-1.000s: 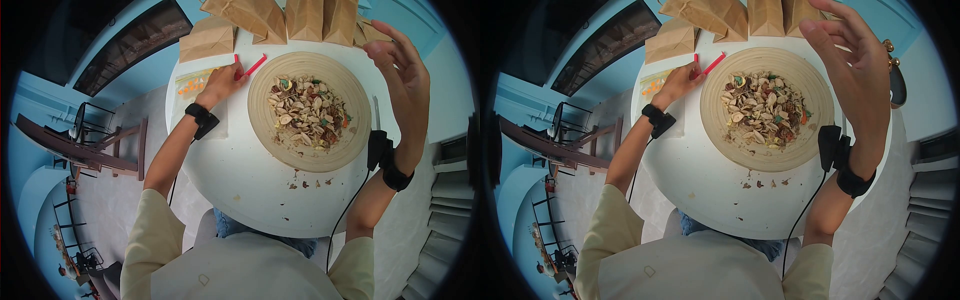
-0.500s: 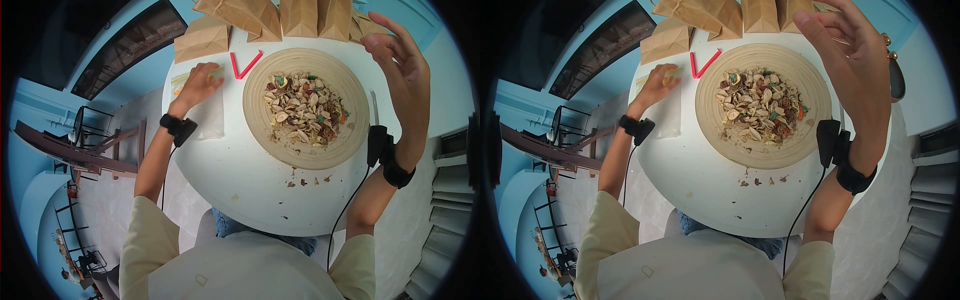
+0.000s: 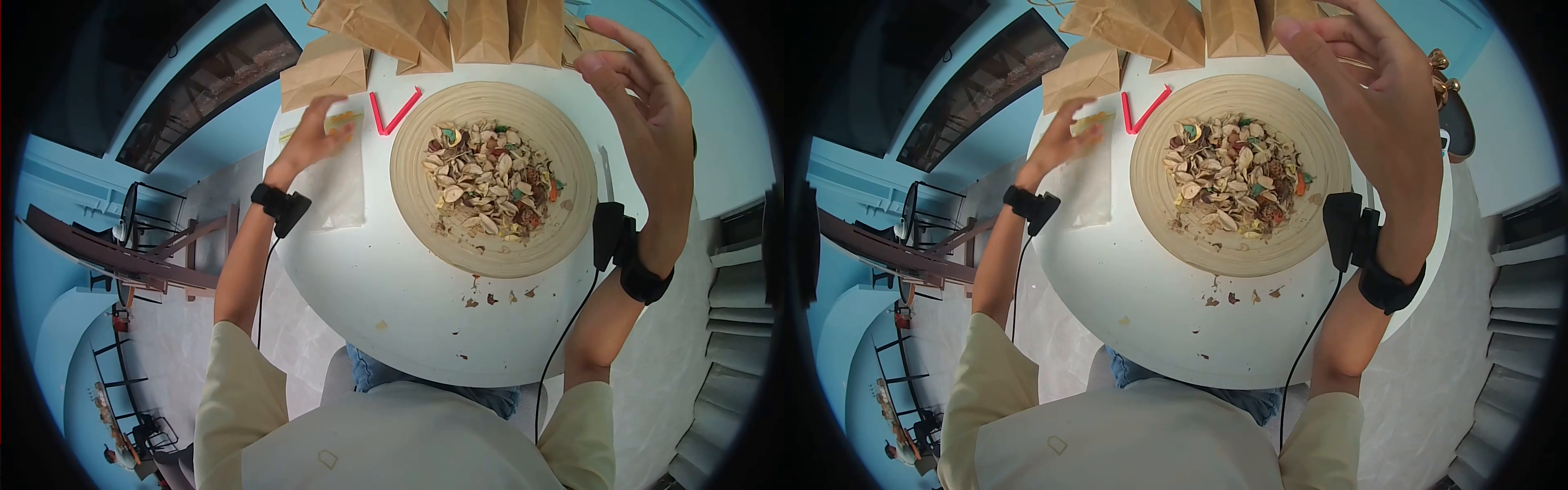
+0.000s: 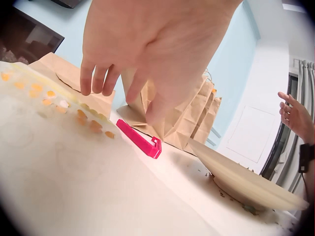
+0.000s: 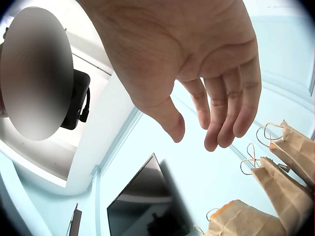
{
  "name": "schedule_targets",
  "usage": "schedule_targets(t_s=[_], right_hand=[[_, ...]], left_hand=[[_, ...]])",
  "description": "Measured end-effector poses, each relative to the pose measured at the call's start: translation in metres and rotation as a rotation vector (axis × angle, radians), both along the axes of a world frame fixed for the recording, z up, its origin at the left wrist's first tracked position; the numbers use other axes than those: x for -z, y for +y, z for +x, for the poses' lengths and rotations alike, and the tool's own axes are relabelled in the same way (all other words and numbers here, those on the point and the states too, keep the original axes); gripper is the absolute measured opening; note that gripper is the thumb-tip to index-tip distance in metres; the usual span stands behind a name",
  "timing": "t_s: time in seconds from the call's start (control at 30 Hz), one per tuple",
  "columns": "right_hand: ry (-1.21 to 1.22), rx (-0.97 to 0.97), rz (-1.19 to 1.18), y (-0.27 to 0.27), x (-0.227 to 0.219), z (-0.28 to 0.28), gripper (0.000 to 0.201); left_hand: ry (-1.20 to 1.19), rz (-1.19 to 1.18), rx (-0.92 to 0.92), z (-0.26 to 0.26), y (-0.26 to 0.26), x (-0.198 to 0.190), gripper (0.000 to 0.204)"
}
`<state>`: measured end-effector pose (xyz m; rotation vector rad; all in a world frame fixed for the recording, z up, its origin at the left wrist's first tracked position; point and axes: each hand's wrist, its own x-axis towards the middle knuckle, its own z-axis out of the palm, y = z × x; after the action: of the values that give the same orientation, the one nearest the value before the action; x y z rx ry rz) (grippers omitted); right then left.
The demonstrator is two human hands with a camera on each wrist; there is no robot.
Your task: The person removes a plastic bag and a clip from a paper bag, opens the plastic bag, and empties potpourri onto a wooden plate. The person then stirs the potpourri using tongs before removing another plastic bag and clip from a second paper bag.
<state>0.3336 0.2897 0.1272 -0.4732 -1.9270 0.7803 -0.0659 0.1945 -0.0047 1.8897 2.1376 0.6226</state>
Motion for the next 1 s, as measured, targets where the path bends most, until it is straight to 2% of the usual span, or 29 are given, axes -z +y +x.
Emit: schedule_targets(t_s=[0.03, 0.07, 0.13, 0.17, 0.2, 0.23, 0.27, 0.3, 0.37, 0.4, 0.47, 0.5, 0.57, 0.6, 0.67, 0.73, 0.77, 0.83, 0.9, 1.0], right_hand=[[0.103, -0.069, 0.015, -0.006, 0.000, -0.003, 0.037], [0.104, -0.066, 0.016, 0.001, 0.001, -0.001, 0.037], [-0.075, 0.034, -0.026, 0.021, 0.003, 0.006, 0.037], [-0.073, 0.037, -0.024, 0.016, 0.004, 0.004, 0.037], [0.030, -0.014, -0.006, 0.007, 0.005, -0.001, 0.037], [0.133, -0.065, 0.012, 0.002, 0.005, -0.003, 0.037], [0.133, -0.062, 0.014, 0.001, 0.005, -0.003, 0.037], [0.127, -0.053, -0.008, 0.001, 0.004, -0.002, 0.037], [0.122, -0.041, -0.030, 0.001, 0.003, -0.001, 0.037], [0.119, -0.040, -0.045, 0.000, 0.002, -0.001, 0.037], [0.118, -0.034, -0.061, 0.000, 0.002, -0.002, 0.038], [0.130, -0.048, -0.061, 0.002, 0.004, -0.002, 0.038], [0.141, -0.061, -0.061, 0.005, 0.007, -0.002, 0.038], [0.145, -0.061, -0.061, 0.007, 0.008, -0.002, 0.039], [0.151, -0.061, -0.059, 0.008, 0.002, 0.002, 0.039], [-0.093, -0.104, -0.138, 0.010, -0.017, 0.012, 0.039], [-0.093, -0.102, -0.140, 0.007, -0.017, 0.009, 0.039], [-0.156, 0.090, -0.088, 0.000, -0.016, 0.001, 0.039], [-0.169, 0.084, -0.074, -0.001, -0.017, 0.002, 0.039], [-0.143, 0.077, -0.064, 0.015, -0.001, 0.003, 0.039]], left_hand=[[-0.017, 0.119, -0.037, -0.001, 0.009, -0.004, 0.059], [-0.035, 0.239, -0.072, -0.005, 0.019, -0.007, 0.062], [-0.105, 0.322, -0.078, -0.016, 0.044, -0.017, 0.069], [-0.177, 0.403, -0.088, -0.023, 0.056, -0.022, 0.076], [-0.177, 0.405, -0.085, -0.026, 0.066, -0.029, 0.076], [-0.187, 0.462, -0.164, -0.030, 0.076, -0.035, 0.081], [-0.198, 0.519, -0.244, -0.033, 0.087, -0.040, 0.086], [-0.199, 0.520, -0.241, -0.041, 0.098, -0.043, 0.086], [0.030, 0.547, -0.315, -0.051, 0.115, -0.052, 0.090], [0.029, 0.548, -0.313, -0.053, 0.120, -0.054, 0.090], [-0.309, 0.353, -0.279, -0.056, 0.130, -0.059, 0.078], [-0.310, 0.351, -0.276, -0.057, 0.133, -0.062, 0.078], [-0.523, 0.248, -0.335, -0.056, 0.136, -0.067, 0.064], [-0.524, 0.247, -0.334, -0.054, 0.136, -0.069, 0.064], [-0.665, 0.247, -0.313, -0.049, 0.136, -0.074, 0.042], [-0.633, 0.311, -0.280, -0.044, 0.138, -0.079, 0.036], [-0.599, 0.372, -0.251, -0.042, 0.139, -0.081, 0.031], [-0.607, 0.437, -0.200, -0.040, 0.142, -0.086, 0.030], [-0.613, 0.504, -0.150, -0.032, 0.139, -0.097, 0.029], [-0.706, 0.471, 0.213, -0.011, 0.117, -0.123, 0.027]])
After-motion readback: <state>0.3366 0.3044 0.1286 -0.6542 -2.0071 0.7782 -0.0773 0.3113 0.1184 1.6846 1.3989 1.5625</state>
